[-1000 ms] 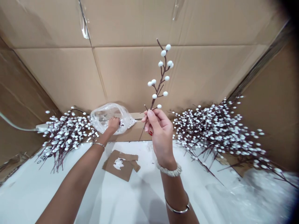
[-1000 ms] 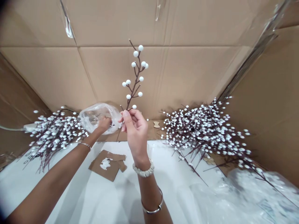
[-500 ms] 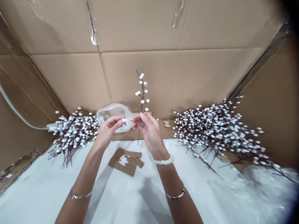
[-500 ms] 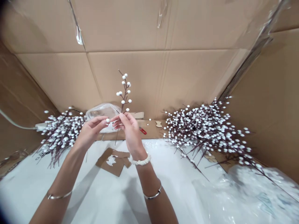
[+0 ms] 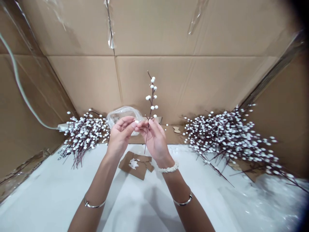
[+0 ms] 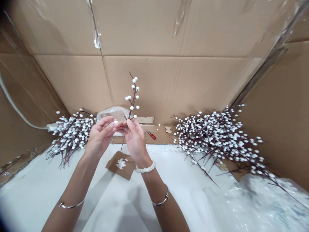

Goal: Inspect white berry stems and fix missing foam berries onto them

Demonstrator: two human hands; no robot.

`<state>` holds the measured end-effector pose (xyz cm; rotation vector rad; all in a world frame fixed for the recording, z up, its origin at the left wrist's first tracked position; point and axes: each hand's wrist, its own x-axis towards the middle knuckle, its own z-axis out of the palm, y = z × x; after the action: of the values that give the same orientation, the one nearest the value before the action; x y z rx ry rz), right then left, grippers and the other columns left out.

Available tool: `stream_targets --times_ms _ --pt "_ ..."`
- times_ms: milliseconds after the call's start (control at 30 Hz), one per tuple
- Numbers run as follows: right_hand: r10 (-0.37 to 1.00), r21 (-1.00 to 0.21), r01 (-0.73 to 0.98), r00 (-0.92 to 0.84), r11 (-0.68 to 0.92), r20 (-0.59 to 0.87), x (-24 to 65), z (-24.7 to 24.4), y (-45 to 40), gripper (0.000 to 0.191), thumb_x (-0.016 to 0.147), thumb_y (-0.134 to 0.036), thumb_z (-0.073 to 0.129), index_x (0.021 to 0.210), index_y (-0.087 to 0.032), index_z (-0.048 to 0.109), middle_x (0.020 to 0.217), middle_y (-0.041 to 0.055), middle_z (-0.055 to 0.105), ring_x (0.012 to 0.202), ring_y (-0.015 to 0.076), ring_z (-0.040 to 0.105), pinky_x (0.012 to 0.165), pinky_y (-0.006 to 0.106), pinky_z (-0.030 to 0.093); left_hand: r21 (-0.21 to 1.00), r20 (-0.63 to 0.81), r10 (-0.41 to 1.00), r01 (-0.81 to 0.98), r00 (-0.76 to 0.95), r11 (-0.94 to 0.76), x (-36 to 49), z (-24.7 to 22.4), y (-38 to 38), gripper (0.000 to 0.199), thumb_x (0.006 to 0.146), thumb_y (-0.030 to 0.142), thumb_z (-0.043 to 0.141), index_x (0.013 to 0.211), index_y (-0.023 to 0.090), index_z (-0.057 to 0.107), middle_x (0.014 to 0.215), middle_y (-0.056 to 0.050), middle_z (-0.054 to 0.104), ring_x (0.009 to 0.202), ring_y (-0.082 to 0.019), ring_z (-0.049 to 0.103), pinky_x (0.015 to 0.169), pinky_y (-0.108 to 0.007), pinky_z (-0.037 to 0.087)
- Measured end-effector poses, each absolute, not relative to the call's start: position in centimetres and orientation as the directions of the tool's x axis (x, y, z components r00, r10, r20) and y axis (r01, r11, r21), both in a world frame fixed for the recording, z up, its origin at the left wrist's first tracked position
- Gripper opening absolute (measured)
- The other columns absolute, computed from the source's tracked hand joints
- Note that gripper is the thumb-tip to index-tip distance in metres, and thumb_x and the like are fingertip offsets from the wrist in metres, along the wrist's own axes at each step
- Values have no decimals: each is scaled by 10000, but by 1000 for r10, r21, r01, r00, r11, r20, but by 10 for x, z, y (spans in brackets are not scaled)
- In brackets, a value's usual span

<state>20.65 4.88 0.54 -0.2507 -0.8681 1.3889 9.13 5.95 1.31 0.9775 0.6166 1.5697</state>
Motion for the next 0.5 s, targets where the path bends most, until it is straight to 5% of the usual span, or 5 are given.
stream_targets --times_ms 500 --pt "900 -662 -688 -29 298 434 201 5 43 160 858 -350 591 776 -214 592 758 -4 657 716 136 635 823 341 548 866 272 962 -440 14 -238 88 13 56 267 661 321 840 878 207 733 863 -8 706 796 -100 633 781 -227 488"
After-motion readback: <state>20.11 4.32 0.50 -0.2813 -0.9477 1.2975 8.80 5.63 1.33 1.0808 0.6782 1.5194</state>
